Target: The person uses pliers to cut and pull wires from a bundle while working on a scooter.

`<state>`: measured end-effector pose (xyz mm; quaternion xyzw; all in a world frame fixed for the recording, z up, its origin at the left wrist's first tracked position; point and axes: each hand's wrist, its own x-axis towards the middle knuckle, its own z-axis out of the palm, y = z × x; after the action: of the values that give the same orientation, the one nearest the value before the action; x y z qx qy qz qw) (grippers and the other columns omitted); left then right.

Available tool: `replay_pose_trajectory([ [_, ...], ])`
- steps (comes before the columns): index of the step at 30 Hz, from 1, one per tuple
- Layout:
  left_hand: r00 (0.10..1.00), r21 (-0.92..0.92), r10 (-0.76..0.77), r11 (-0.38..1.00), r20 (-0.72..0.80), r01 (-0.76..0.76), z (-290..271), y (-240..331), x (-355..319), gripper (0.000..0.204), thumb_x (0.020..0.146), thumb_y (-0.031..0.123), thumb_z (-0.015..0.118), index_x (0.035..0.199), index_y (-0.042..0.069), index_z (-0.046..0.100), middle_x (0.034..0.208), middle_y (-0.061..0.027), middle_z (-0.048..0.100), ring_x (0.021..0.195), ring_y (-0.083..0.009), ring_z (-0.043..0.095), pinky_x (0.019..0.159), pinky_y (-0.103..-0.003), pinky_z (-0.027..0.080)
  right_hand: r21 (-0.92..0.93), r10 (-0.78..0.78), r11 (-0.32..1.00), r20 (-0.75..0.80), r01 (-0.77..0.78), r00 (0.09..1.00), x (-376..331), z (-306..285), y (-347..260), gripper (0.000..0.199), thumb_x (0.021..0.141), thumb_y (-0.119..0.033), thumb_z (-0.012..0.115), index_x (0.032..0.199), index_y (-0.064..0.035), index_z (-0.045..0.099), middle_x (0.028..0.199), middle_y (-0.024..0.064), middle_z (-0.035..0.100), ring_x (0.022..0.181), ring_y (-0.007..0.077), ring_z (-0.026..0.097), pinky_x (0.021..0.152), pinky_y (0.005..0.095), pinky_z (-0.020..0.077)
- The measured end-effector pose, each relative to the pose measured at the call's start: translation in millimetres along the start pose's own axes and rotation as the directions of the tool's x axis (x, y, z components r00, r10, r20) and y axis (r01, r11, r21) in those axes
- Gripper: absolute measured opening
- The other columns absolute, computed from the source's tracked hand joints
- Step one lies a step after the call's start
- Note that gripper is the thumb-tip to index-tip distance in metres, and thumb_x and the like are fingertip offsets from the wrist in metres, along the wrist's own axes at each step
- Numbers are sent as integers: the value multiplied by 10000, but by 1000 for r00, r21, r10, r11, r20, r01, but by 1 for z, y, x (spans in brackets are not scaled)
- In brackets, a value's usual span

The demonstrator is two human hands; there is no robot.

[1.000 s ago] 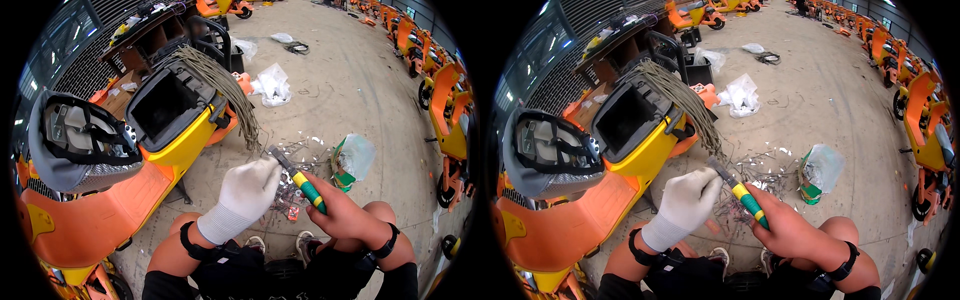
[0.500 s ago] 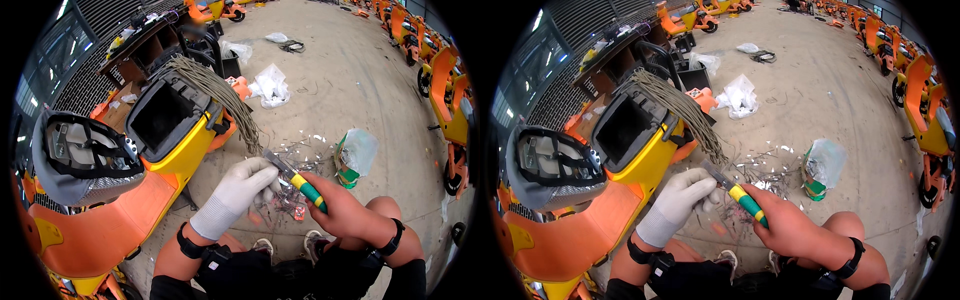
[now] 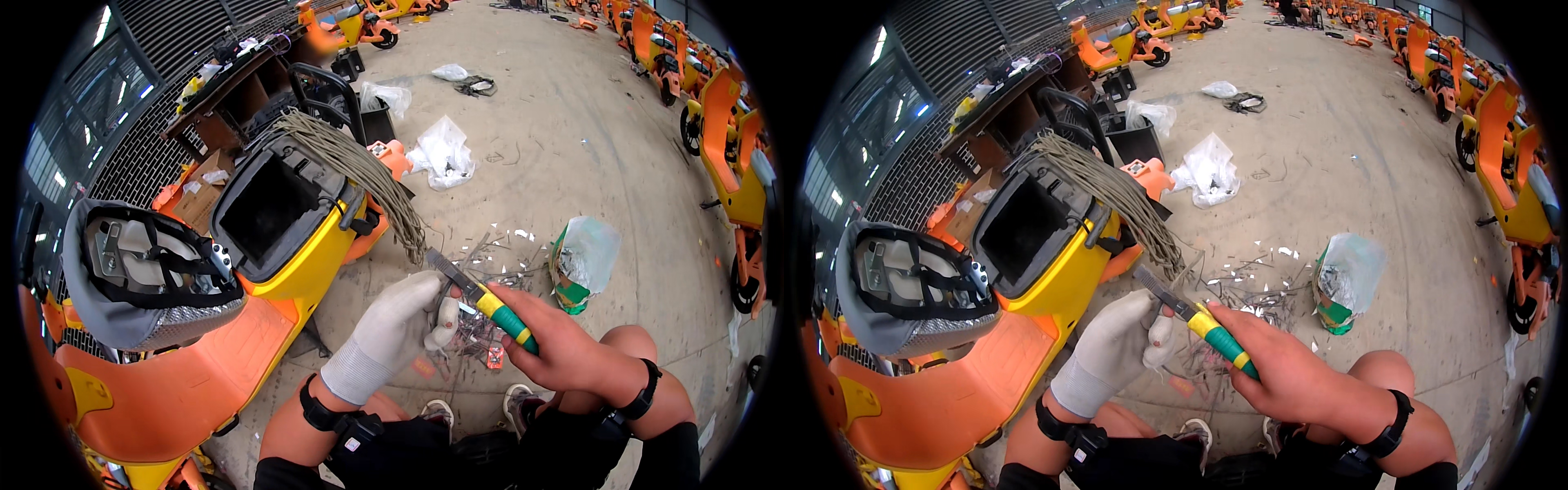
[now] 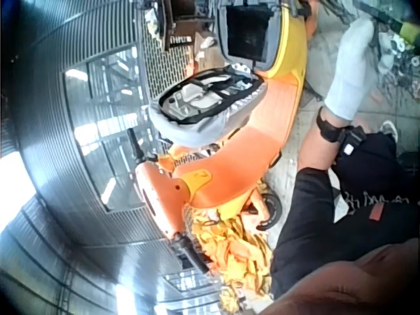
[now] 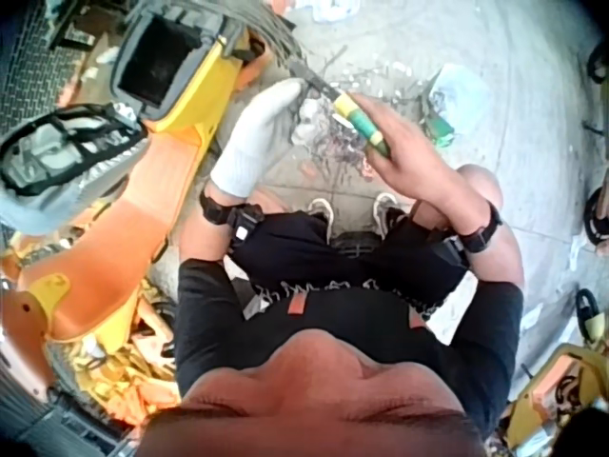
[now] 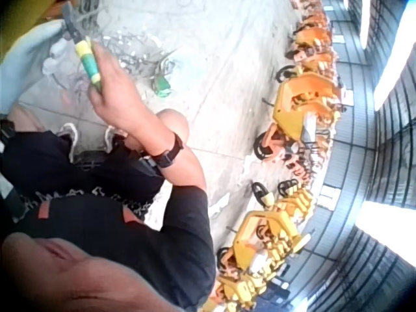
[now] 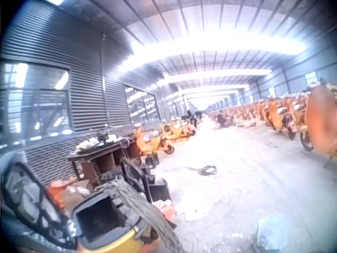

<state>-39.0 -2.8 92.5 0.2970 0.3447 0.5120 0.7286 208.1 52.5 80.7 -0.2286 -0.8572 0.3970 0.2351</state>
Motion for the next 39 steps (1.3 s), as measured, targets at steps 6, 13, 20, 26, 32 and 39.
replay_pose_trajectory([
  [6,973,523,112,852,-200,9,5,1,-1,269,1035,228,545,1129,-13,617,853,-11,649,703,-87,582,641,-230,456,-13,-11,1000,23,11,1000,-1,0,5,732,891,-17,630,1553,-37,319,1371,251,531,1225,427,564,1024,430,477],
  [13,861,883,480,462,-169,-84,15,-16,2,130,965,107,625,1002,-17,633,842,-97,713,728,-177,674,671,-303,519,59,130,989,136,-139,982,-1,-4,-3,735,907,-32,620,1562,-20,286,1374,263,519,1248,433,541,1046,433,456],
  [20,618,960,739,-257,269,-110,17,-21,1,128,848,25,717,963,35,661,745,-131,656,670,-323,657,614,-380,515,210,148,960,183,-186,972,-2,0,0,743,906,-47,617,1569,-31,280,1329,248,540,1190,402,566,1014,420,455],
  [26,571,892,716,-447,402,-67,19,-19,-1,183,813,17,749,969,48,659,746,-126,654,661,-331,646,611,-393,517,280,183,929,221,-242,958,-3,-1,-5,739,911,-39,610,1572,-39,280,1259,217,574,1115,326,603,967,384,478],
  [32,682,996,726,-42,88,-84,26,-18,-6,100,913,77,665,1000,32,645,776,-68,665,677,-195,655,619,-333,503,239,182,946,164,-218,970,-3,-2,-9,687,922,-39,613,1549,-54,333,1214,192,616,1080,331,632,930,381,501],
  [39,977,260,14,965,-215,43,11,1,-10,256,1039,243,547,1092,0,610,838,-7,627,696,-87,601,562,-223,422,42,112,992,65,-115,992,-7,0,-7,717,877,-16,636,1539,-74,366,1327,214,586,1181,410,599,966,431,515],
])
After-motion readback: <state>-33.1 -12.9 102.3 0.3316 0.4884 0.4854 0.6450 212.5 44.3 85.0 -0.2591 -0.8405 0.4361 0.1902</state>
